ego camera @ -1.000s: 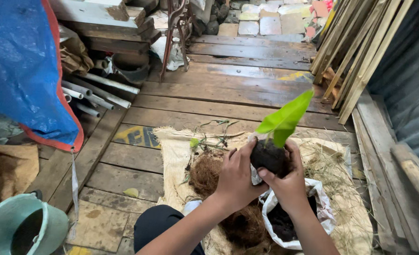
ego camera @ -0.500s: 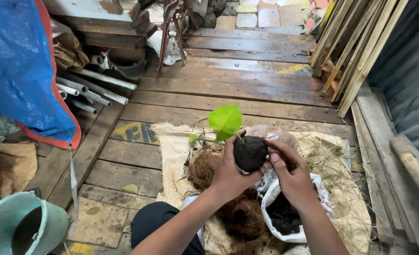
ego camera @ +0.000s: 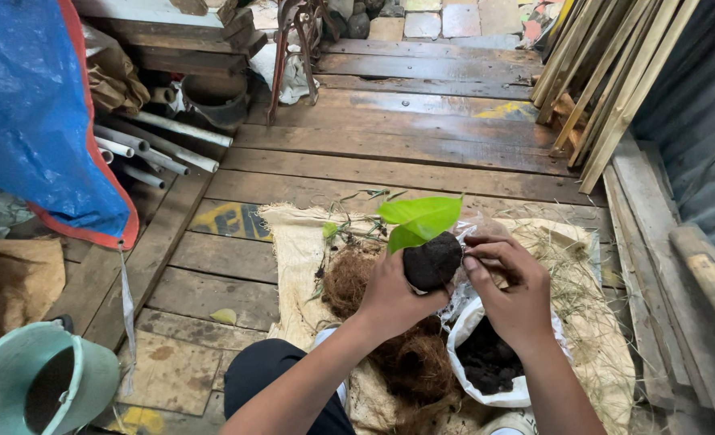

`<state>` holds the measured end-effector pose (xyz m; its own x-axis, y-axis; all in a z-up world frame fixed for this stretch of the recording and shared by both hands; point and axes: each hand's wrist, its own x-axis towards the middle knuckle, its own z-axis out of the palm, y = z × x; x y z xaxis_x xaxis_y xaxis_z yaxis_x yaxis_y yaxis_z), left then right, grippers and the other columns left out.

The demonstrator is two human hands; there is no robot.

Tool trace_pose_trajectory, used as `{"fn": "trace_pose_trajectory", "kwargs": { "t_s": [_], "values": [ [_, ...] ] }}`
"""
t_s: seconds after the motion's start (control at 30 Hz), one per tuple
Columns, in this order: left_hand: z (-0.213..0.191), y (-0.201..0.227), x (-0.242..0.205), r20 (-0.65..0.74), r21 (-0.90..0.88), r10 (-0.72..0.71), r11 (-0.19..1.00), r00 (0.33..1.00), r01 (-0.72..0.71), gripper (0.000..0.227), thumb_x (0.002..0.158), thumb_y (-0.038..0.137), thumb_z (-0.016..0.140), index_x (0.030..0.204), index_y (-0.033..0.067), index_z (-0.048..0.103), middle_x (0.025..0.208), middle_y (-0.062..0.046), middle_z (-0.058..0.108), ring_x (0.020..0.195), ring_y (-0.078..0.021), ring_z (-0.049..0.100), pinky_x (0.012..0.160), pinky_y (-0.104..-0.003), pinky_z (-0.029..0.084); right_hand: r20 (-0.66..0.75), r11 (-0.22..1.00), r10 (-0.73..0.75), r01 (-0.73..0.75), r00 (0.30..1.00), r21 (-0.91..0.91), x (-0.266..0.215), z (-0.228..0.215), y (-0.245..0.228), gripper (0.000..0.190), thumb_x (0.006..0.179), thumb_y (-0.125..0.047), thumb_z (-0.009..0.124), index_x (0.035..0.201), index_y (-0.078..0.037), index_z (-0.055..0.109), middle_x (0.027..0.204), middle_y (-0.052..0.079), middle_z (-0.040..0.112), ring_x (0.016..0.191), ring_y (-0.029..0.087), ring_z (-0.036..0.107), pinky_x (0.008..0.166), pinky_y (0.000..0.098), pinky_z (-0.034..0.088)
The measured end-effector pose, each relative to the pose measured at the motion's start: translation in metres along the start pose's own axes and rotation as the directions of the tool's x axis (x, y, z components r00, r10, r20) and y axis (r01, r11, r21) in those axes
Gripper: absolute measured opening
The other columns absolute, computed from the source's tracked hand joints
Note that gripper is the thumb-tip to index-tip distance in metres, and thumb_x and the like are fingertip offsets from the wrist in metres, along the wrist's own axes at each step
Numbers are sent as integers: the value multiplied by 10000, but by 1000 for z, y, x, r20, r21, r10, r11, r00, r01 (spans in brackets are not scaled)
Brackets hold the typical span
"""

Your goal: The person sits on a wooden floor and packs soil around the root ball of a small plant. They repeatedly add soil from a white sack, compress it by hand, and rotate the plant to ensure the root ball is fully covered and firm.

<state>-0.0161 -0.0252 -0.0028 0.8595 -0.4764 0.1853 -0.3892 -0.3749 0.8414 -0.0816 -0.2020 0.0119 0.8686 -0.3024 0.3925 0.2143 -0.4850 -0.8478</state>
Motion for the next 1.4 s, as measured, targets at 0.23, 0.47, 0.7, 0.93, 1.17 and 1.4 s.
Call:
{"fn": "trace_pose_trajectory", "kwargs": {
  "t_s": [0.23,0.47,0.7,0.93,1.17,1.4],
  "values": [
    [-1,-2,1,-27,-131,4,991,1000,-8,717,694,331,860,1262,67,511,1146,-136,662,1047,-269,702,934,-402,578,-66,987,-147,142,987,-70,-3,-6,0,113,891,-24,710,1002,-15,727,1258,138,659,1246,241,637,1033,369,526],
    [-16,0,5,-141,-262,84,958,986,-119,911,751,211,861,1488,109,335,1290,-175,647,1184,-282,686,1055,-400,523,-29,988,-128,130,991,89,-6,-14,6,127,943,-18,675,1064,-13,715,1235,122,689,1277,233,635,1057,351,511],
    [-30,0,12,-241,-427,93,884,966,-192,872,784,100,799,1506,109,311,1310,-158,620,1204,-253,675,1065,-372,544,95,992,-122,120,988,23,-8,-27,6,253,917,-8,609,1144,2,718,1146,111,728,1078,204,695,964,329,533],
    [-32,-5,11,-214,-435,31,892,976,-124,847,782,97,797,1497,102,344,1289,-142,622,1190,-242,666,1053,-377,538,142,980,-12,-17,990,198,-12,-18,13,205,896,-159,774,988,-48,629,1064,79,730,995,138,714,859,313,610],
    [-27,-8,11,-171,-438,86,886,981,-154,827,799,152,810,1487,88,356,1273,-139,642,1178,-236,674,1052,-372,540,235,971,60,-111,970,213,-20,-23,20,202,966,-198,712,1093,-41,712,972,86,747,894,159,707,790,325,585],
    [-21,-10,2,78,-445,49,895,996,-9,917,662,418,833,1434,118,440,1248,-96,651,1098,-198,709,906,-356,640,91,972,-216,205,972,113,-16,-5,0,340,1013,-260,604,1262,-33,652,1271,143,628,1160,230,652,1015,376,567]
  ]
}}
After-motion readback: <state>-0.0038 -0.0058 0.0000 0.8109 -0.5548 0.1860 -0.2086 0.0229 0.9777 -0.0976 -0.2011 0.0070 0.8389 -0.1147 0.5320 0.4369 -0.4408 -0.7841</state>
